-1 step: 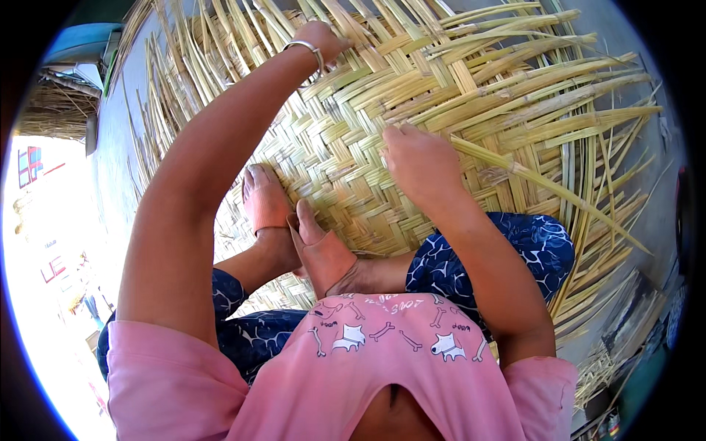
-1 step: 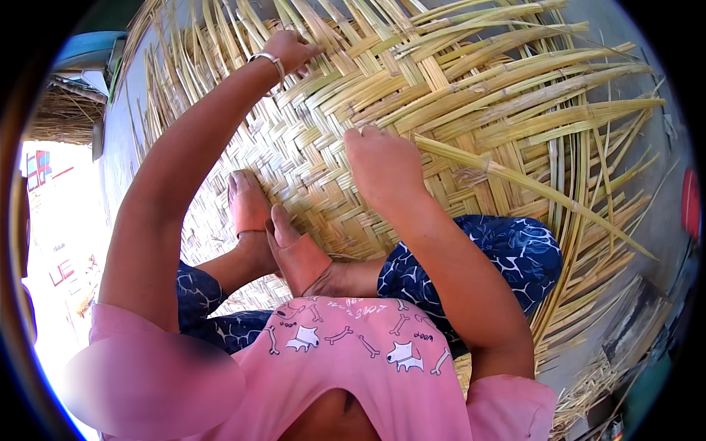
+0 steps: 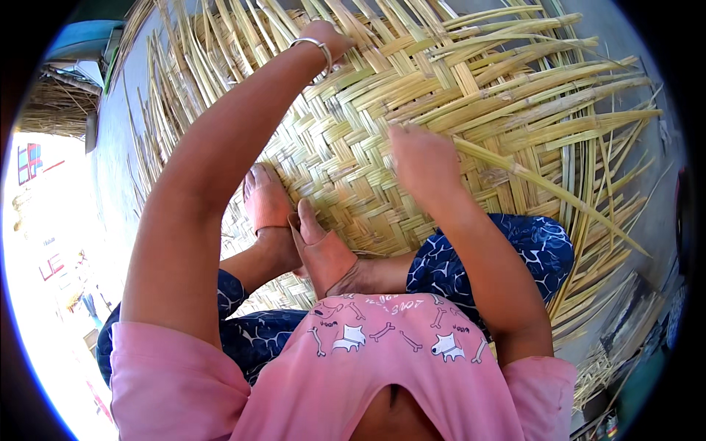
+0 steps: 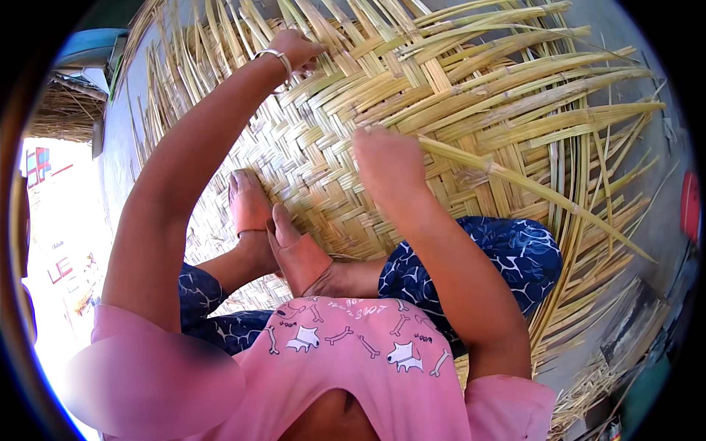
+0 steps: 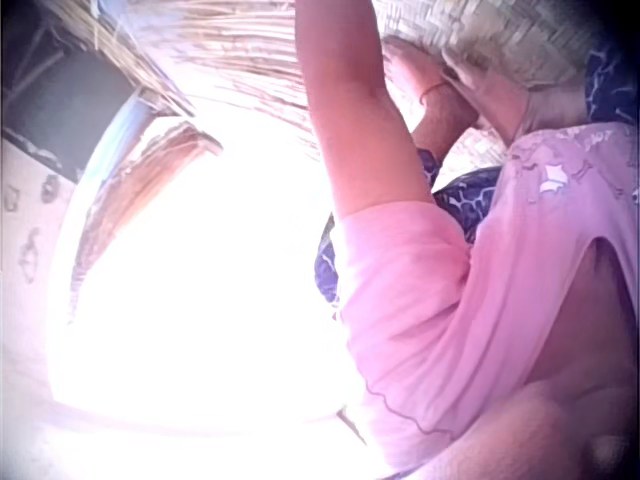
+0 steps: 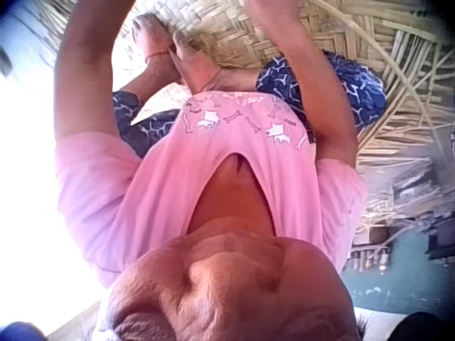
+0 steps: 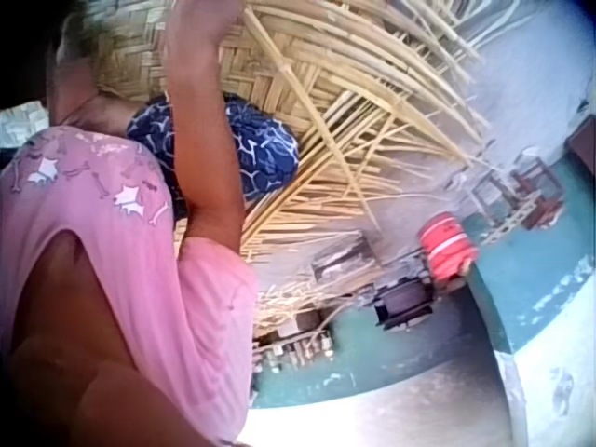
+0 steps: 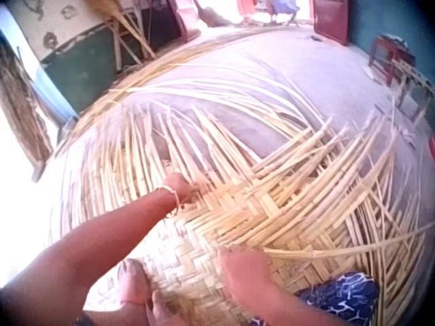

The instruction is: The person sits on the floor and weaves a large mat using dried palm leaves. They interlace the leaves by hand, adjusting and tightening the weave as they work.

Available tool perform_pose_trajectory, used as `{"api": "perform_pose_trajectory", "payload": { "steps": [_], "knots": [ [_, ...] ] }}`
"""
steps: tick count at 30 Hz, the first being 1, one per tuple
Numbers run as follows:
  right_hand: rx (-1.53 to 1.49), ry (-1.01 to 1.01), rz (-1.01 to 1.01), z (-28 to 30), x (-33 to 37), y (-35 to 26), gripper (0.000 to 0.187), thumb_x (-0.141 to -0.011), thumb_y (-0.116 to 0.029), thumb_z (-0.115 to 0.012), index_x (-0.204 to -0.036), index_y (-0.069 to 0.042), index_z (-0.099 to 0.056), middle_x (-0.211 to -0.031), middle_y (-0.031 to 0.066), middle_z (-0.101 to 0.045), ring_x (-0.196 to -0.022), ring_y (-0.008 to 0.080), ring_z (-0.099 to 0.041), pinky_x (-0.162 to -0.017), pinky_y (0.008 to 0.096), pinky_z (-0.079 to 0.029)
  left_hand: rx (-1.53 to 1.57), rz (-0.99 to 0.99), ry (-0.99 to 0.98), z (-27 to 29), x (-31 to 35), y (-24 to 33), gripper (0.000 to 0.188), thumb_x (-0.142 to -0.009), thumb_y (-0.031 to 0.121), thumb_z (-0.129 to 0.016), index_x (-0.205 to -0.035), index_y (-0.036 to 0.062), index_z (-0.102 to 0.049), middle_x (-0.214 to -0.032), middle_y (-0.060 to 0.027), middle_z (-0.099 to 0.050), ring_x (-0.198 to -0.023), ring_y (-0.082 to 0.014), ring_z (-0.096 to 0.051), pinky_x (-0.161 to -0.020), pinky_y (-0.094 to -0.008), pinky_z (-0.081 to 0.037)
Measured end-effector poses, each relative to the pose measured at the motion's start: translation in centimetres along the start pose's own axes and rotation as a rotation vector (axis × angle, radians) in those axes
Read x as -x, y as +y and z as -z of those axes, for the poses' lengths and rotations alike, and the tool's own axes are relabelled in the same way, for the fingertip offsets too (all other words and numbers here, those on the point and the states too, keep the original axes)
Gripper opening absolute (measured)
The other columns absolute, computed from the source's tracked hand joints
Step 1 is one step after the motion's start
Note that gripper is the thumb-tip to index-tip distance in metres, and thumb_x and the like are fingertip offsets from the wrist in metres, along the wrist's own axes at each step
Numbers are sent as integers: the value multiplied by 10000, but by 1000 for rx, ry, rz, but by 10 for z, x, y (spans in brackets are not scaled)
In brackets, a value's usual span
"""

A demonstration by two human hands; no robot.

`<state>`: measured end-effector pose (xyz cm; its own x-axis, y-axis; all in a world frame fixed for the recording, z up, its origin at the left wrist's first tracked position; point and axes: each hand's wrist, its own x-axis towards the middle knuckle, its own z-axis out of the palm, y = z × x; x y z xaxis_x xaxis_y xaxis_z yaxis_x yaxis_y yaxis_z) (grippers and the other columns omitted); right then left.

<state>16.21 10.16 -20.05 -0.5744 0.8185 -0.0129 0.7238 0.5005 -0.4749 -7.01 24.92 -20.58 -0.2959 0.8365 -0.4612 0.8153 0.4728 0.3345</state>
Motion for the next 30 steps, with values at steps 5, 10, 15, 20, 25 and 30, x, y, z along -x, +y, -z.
{"api": "perform_pose_trajectory", "payload": {
  "steps": [5, 10, 15, 20, 25, 30],
  "knots": [
    [-6, -67, -102, -6, -9, 13, 152, -840, -211, -627, -914, -82, -596, -874, 115, -650, -818, 333, -636, -668, 447, -502, 186, 81, 37, 1, -12, 2, 296, -880, 212, -635, -826, -75, -681, -776, -146, -711, -636, -193, -711, -523, -288, -579],
    [-5, -133, -175, -4, -12, 16, 138, -849, -199, -611, -896, -71, -590, -873, 116, -649, -816, 350, -631, -670, 457, -500, 34, 30, 26, 18, -18, 7, 330, -922, 226, -576, -996, -90, -634, -960, -184, -710, -742, -206, -724, -545, -304, -589],
    [-11, -62, -131, -4, -15, 12, 117, -829, -183, -608, -849, -71, -579, -851, 117, -649, -768, 347, -632, -656, 466, -499, 623, 251, -42, 15, -37, -7, 298, -899, 226, -646, -995, -56, -630, -973, -170, -700, -797, -228, -722, -566, -298, -596],
    [-38, -36, -153, -6, -16, 10, 111, -787, -180, -628, -829, -87, -583, -797, 111, -648, -725, 340, -633, -621, 463, -493, 724, 243, -13, 15, -30, 0, 247, -841, 184, -726, -971, -8, -642, -859, -91, -682, -732, -175, -689, -530, -257, -561],
    [-24, -102, -217, -3, -22, 8, 106, -769, -187, -637, -807, -104, -582, -726, 109, -648, -695, 337, -631, -597, 455, -478, 855, 148, -198, 8, -40, -36, 180, -832, 144, -736, -947, 36, -649, -797, -45, -658, -653, -105, -639, -485, -198, -505],
    [-64, -86, -212, -3, -22, 14, 128, -784, -204, -643, -863, -108, -615, -735, 123, -664, -702, 339, -647, -607, 462, -498, 918, 66, -200, -2, -18, -29, 151, -892, 99, -655, -986, -18, -635, -912, -96, -703, -665, -142, -684, -465, -202, -515]
  ]
}}
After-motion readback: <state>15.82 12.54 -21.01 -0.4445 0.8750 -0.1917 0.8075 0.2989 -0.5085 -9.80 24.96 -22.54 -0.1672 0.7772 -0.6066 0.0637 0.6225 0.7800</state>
